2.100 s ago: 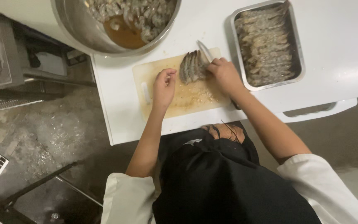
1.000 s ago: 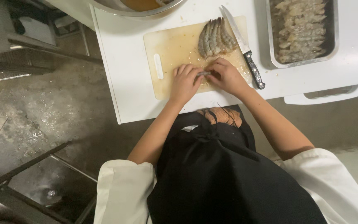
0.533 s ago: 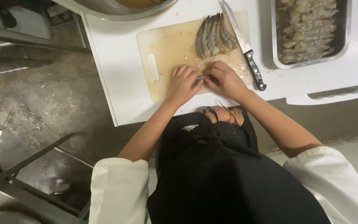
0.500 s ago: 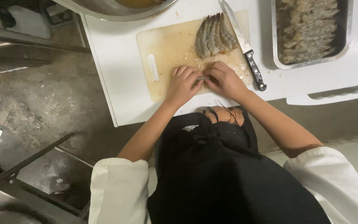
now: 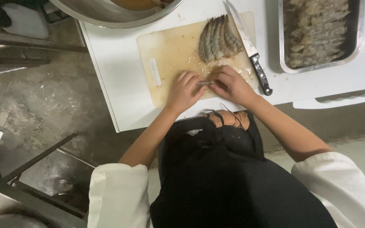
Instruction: The person prepares shrimp by using a knife to make a shallow cut along the back, removing the vein by hand, and placing the cleaned shrimp into a metal tray.
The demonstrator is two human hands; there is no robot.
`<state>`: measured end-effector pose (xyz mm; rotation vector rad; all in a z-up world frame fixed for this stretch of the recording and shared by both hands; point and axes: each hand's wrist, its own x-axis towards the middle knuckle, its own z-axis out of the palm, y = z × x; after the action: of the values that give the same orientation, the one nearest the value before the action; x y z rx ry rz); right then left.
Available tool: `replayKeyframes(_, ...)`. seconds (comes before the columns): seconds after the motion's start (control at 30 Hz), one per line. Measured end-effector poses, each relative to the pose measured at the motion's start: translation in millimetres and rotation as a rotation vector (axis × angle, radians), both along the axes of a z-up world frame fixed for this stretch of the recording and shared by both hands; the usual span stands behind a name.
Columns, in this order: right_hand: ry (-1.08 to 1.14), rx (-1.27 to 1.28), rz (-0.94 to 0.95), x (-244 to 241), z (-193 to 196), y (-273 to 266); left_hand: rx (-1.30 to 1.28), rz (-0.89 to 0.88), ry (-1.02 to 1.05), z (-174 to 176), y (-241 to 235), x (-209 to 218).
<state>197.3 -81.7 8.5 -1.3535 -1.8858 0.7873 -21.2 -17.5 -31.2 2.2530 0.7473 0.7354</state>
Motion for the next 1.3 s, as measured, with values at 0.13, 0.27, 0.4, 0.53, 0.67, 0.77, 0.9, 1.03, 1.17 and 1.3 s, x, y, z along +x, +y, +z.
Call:
replayKeyframes(0.13, -0.081, 0.047, -0.026, -3, -6, -5, -0.017, 0.002, 0.023, -1, -4, -6)
replayKeyframes(0.27, -0.08, 0.051, -0.037, -7, 2, -4, -0.006, 0.003, 0.011, 3, -6, -7)
replayKeyframes(0.4, -0.061, 0.092, -0.03, -18, 7, -4, -0.001, 0.019, -0.017, 3, -6, -7)
replayKeyframes(0.53, -0.182, 0.082, -0.072, -27, -7, -1, 0.003, 0.03, -0.025, -1, -6, -7)
replayKeyframes(0.67, -0.21, 0.112, -0.105, -29, -18, -4, 0.018, 0.028, -0.048, -4, -5, -7)
replayKeyframes(0.77, -0.216, 0.132, -0.119, -32, -18, -4, 0.025, 0.021, -0.022, -3, -5, -7)
replayKeyframes(0.9, -0.242, 0.149, -0.122, -33, -16, -3, 0.023, 0.027, -0.044, 0, -8, -8)
replayKeyframes(1.03, -0.169, 0.134, -0.113, -31, -13, -6, 0.043, 0.026, -0.061, 4, -8, -8)
replayKeyframes(1.17, -0.215, 0.116, -0.12, -32, -17, -6, 0.027, 0.027, -0.04, 2, -8, -7)
replayKeyframes(1.3, -0.241, 0.135, -0.122, -32, -26, -6, 0.019, 0.04, -0.037, -4, -9, -8)
